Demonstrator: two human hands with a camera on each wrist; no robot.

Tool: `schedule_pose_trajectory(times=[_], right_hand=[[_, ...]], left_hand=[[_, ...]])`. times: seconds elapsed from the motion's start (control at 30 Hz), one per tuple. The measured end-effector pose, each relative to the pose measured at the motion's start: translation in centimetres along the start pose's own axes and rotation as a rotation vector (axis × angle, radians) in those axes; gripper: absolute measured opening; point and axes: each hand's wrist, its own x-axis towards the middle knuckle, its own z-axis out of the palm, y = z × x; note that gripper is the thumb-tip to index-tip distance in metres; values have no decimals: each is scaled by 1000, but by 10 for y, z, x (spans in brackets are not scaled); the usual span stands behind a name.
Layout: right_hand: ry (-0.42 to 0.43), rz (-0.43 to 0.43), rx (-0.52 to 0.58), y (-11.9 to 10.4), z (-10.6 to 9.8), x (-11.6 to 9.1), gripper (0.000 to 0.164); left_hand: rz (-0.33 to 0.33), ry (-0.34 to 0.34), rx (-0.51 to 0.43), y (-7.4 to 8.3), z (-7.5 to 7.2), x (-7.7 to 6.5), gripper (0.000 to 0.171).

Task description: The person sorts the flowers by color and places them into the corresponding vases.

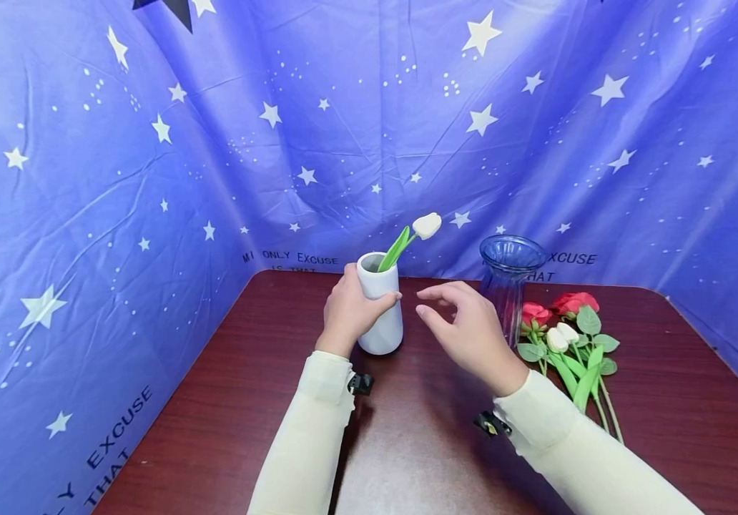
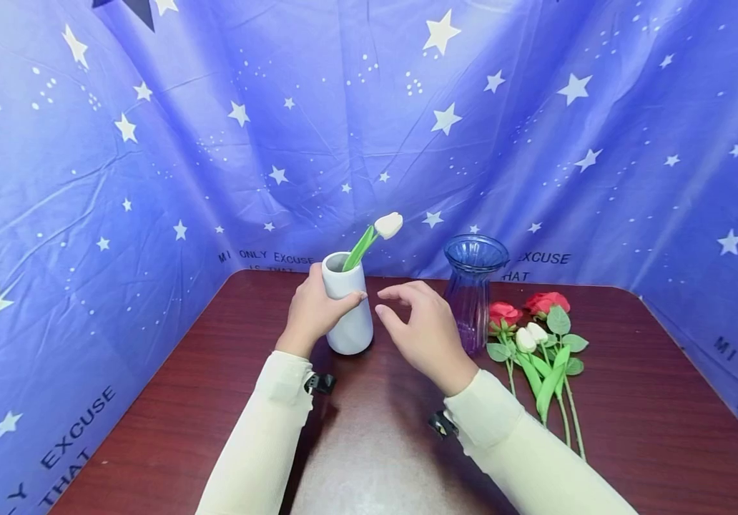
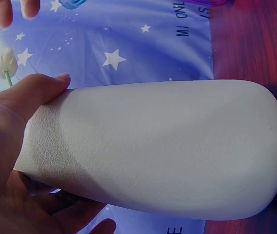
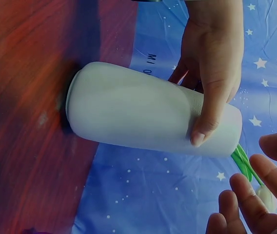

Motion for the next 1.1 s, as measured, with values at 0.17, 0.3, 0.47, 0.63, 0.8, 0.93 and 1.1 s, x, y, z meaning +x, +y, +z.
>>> schedule_pose_trajectory(times=[0.17, 0.3, 0.47, 0.63, 0.8, 0.93, 1.1], right_hand=[[19, 18, -10, 2, -7, -11, 21], [39, 35, -10, 4, -13, -19, 20], [45, 69, -4, 7, -21, -27, 20], [42, 103, 27, 12, -29, -35, 19], [61, 123, 80, 15, -38, -40, 19], [64, 129, 88, 18, -43, -43, 19], [53, 119, 54, 22, -48, -44, 19]], left_hand=[[-12, -7, -9, 0, 0, -1, 83], [-19, -6, 0, -1, 0, -1, 82], [-25, -7, 7, -1, 0, -1, 83], [-19, -8, 7, -1, 1, -1, 83], [-13, -11, 11, -1, 3, 0, 83], [-13, -9, 9, 0, 3, 0, 83], [-26, -4, 12, 0, 2, 0, 84]])
